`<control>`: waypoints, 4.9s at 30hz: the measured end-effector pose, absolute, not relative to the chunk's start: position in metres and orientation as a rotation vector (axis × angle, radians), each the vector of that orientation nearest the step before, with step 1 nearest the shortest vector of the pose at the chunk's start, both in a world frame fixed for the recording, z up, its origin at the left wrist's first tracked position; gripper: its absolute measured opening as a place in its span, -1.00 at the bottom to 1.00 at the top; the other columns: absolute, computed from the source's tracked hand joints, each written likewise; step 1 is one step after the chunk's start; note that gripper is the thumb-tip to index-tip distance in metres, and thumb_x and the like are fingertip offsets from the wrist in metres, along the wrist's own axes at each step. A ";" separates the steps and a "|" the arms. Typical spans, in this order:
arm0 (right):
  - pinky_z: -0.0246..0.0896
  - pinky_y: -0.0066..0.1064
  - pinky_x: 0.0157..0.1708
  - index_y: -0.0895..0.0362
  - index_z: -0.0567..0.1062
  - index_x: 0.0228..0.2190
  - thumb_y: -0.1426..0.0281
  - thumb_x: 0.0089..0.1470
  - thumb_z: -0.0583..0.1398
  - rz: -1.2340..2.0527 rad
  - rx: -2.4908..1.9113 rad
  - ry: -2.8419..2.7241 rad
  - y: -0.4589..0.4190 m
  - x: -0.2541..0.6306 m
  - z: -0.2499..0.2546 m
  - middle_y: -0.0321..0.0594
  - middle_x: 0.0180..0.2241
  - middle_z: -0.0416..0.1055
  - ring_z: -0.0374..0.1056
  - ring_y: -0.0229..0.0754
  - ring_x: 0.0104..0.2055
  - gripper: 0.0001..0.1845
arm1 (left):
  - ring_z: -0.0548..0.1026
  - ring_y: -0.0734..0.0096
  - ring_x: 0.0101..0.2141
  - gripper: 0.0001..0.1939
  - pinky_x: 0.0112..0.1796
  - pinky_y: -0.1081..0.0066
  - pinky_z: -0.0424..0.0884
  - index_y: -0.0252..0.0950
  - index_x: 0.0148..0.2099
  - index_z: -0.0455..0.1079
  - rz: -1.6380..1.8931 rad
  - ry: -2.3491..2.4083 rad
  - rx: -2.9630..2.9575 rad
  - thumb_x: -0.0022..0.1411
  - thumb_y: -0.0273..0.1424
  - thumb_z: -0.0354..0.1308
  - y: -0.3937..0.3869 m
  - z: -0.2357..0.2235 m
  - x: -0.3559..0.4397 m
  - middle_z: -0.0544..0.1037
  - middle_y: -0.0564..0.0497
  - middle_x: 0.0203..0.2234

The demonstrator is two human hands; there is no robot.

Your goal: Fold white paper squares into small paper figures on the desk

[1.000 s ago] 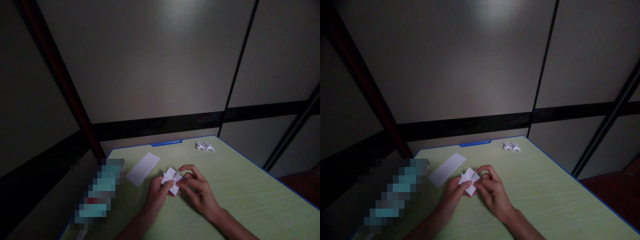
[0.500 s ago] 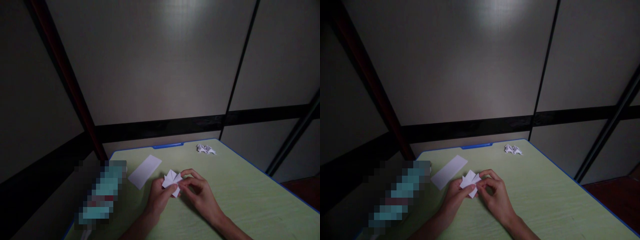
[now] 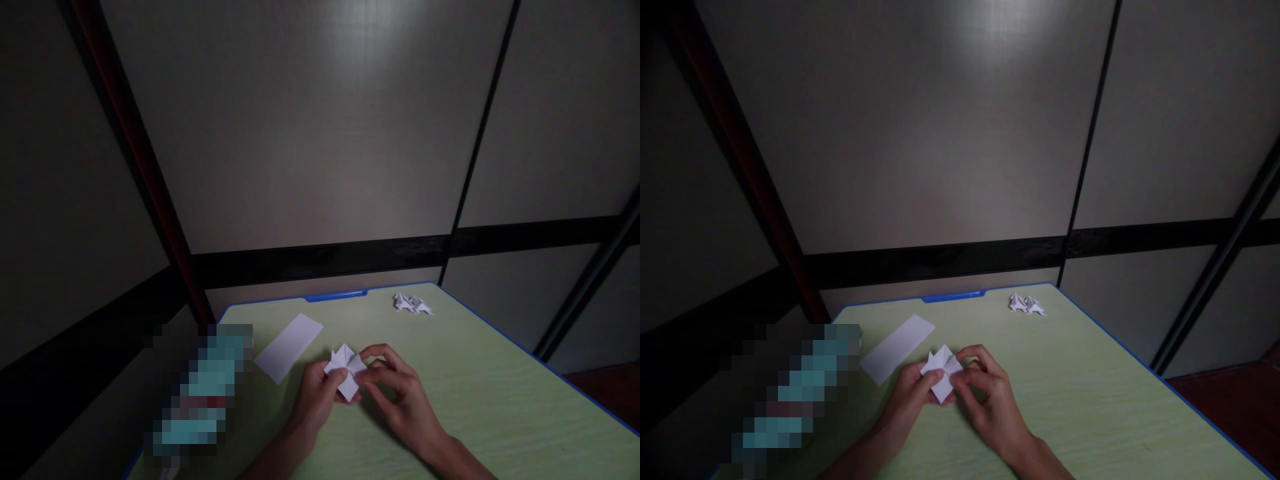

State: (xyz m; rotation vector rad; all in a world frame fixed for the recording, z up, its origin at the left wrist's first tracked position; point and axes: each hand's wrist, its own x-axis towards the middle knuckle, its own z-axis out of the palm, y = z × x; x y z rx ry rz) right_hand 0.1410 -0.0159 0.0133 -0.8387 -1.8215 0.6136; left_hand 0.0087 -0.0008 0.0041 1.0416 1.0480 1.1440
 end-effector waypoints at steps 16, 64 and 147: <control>0.14 -0.44 -0.52 0.15 0.43 -0.45 0.53 -0.05 0.03 0.573 -0.770 -1.981 -0.015 0.149 0.011 -0.13 -0.29 0.17 0.18 -0.31 -0.48 -0.82 | 0.40 0.41 -0.62 -0.84 -0.54 0.39 0.38 -0.48 -0.49 0.38 1.069 0.974 0.996 -0.16 -0.46 0.07 0.000 0.004 0.004 0.48 -0.04 -0.64; 0.01 -0.49 -0.54 0.19 0.26 -0.72 0.29 -0.19 0.14 1.158 -0.974 -1.559 -0.007 0.136 0.012 -0.31 -0.58 0.15 0.13 -0.28 -0.51 -0.74 | 0.40 0.39 -0.62 -0.83 -0.58 0.51 0.26 -0.43 -0.54 0.39 1.201 1.128 1.107 -0.21 -0.39 0.16 -0.008 0.013 0.006 0.48 0.00 -0.70; -0.21 -0.56 -0.67 0.22 0.26 -0.75 0.34 -0.33 0.25 1.703 -0.626 -0.990 -0.011 0.135 0.007 -0.40 -0.76 0.13 -0.03 -0.43 -0.68 -0.72 | 0.14 0.60 -0.69 -0.71 -0.64 0.56 0.04 -0.42 -0.61 0.31 1.000 0.848 1.287 -0.22 -0.24 0.15 -0.012 0.007 0.007 0.25 0.11 -0.77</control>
